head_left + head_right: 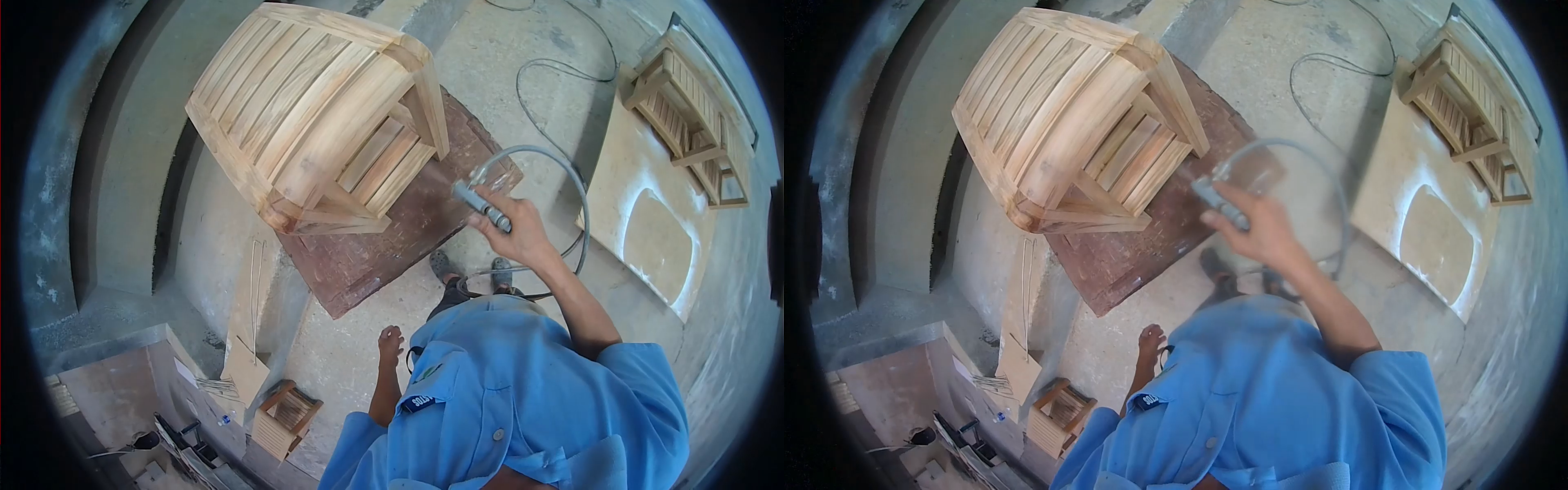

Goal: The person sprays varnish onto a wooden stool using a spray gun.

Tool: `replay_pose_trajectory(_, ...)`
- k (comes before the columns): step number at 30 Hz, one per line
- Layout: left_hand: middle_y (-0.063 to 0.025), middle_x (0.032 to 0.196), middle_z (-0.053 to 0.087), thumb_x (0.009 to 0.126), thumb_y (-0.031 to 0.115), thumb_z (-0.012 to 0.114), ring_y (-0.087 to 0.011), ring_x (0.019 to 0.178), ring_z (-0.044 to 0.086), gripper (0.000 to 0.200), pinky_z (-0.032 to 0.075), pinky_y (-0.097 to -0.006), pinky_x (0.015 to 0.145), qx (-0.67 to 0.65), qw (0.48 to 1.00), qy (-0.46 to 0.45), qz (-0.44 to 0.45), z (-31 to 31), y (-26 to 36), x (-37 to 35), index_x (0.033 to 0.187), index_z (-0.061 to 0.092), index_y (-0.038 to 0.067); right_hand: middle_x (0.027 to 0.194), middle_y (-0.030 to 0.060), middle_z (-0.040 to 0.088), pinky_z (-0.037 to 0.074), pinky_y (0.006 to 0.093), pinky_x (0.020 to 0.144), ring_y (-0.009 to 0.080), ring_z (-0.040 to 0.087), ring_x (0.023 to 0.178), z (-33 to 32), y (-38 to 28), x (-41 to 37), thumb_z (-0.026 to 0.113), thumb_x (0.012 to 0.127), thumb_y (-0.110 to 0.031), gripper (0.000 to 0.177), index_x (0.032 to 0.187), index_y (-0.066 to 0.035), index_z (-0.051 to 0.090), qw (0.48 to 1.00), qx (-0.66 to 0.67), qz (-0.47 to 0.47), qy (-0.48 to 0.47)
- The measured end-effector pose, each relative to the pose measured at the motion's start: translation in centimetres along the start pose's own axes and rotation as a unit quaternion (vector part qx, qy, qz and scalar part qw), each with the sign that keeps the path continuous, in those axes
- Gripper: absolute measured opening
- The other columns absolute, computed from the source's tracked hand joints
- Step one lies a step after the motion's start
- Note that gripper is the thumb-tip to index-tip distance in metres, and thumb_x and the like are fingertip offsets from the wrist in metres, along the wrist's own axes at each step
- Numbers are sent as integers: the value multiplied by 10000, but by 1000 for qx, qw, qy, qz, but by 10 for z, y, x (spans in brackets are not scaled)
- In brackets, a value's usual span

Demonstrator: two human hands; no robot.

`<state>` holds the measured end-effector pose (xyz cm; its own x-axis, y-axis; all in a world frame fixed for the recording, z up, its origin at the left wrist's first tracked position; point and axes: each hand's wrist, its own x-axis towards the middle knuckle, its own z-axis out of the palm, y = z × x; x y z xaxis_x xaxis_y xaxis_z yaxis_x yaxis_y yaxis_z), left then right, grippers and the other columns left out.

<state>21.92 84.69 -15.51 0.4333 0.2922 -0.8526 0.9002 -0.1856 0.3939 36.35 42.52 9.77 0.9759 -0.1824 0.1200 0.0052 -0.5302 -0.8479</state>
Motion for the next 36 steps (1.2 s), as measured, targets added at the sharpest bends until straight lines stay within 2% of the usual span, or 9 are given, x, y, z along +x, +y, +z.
replay_pose_trajectory(7, -27, 1099, 613, 875, 351, 636, -205, 975, 608, 487, 469, -441, 782, 31, 999, -35, 15, -4, 33, 13, 1303, 506, 158, 795, 216, 674, 523, 425, 668, 365, 658, 665, 22, -26, -17, 711, 822, -357, 481, 1181, -44, 644, 987, 44, -18, -155)
replay_pose_trajectory(14, -7, 1005, 619, 890, 307, 633, -141, 850, 612, 461, 468, -298, 644, -17, 994, -12, 108, -1, 53, 41, 1301, 506, 142, 906, 230, 694, 527, 365, 709, 307, 710, 787, -8, -1, -18, 718, 837, -275, 491, 1218, 16, 611, 999, 26, 16, -28)
replay_pose_trajectory(16, 1, 952, 612, 894, 263, 640, -98, 792, 593, 417, 435, -251, 587, -49, 983, 27, 173, 2, 71, 49, 1277, 521, 147, 911, 228, 697, 522, 359, 725, 280, 709, 813, -19, -2, -19, 710, 846, -266, 489, 1225, 24, 604, 998, -2, 58, 30)
replay_pose_trajectory(20, -132, 1283, 559, 963, 197, 562, -242, 1141, 551, 493, 447, -362, 945, 33, 847, 144, 510, 10, 140, 30, 1403, 411, 33, 1039, 228, 675, 524, 387, 810, 377, 678, 917, -14, 3, -26, 723, 819, -283, 474, 1197, -12, 630, 999, -6, 45, 27)
replay_pose_trajectory(22, -233, 1388, 435, 968, 197, 566, -282, 1284, 430, 515, 322, -384, 1086, -129, 829, 74, 539, 32, 218, -36, 1372, 373, -58, 1039, 225, 675, 523, 389, 814, 378, 676, 916, -9, 0, -29, 720, 819, -279, 468, 1195, -14, 632, 999, 0, 51, 10)
replay_pose_trajectory(24, -238, 1417, 389, 970, 215, 570, -281, 1294, 408, 584, 317, -385, 1086, -81, 765, 101, 630, 43, 280, -76, 1402, 304, -74, 1039, 223, 675, 522, 391, 818, 379, 673, 916, -2, 3, -35, 717, 819, -276, 462, 1193, -16, 634, 998, 12, 54, -12)
replay_pose_trajectory(27, -251, 1395, 413, 963, 263, 587, -302, 1249, 454, 626, 352, -398, 1057, -157, 812, 107, 552, 53, 326, -84, 1401, 308, -87, 944, 231, 684, 525, 391, 732, 361, 691, 812, 5, 8, -40, 700, 821, -306, 519, 1216, 19, 610, 1000, 1, -6, 11)
replay_pose_trajectory(30, -259, 1361, 447, 954, 315, 603, -323, 1193, 499, 652, 389, -401, 1020, -149, 793, 136, 575, 47, 327, -47, 1384, 341, -99, 1049, 207, 678, 528, 387, 812, 369, 673, 907, -7, 7, -43, 723, 806, -276, 453, 1178, -29, 646, 999, 20, 44, 1)
replay_pose_trajectory(36, -273, 1319, 483, 937, 480, 579, -335, 1168, 522, 737, 428, -412, 984, -132, 742, 203, 625, 24, 406, -106, 1343, 405, -110, 871, 204, 682, 519, 350, 689, 278, 696, 748, -31, 22, -43, 723, 813, -284, 514, 1230, -5, 612, 991, 78, -21, 103)
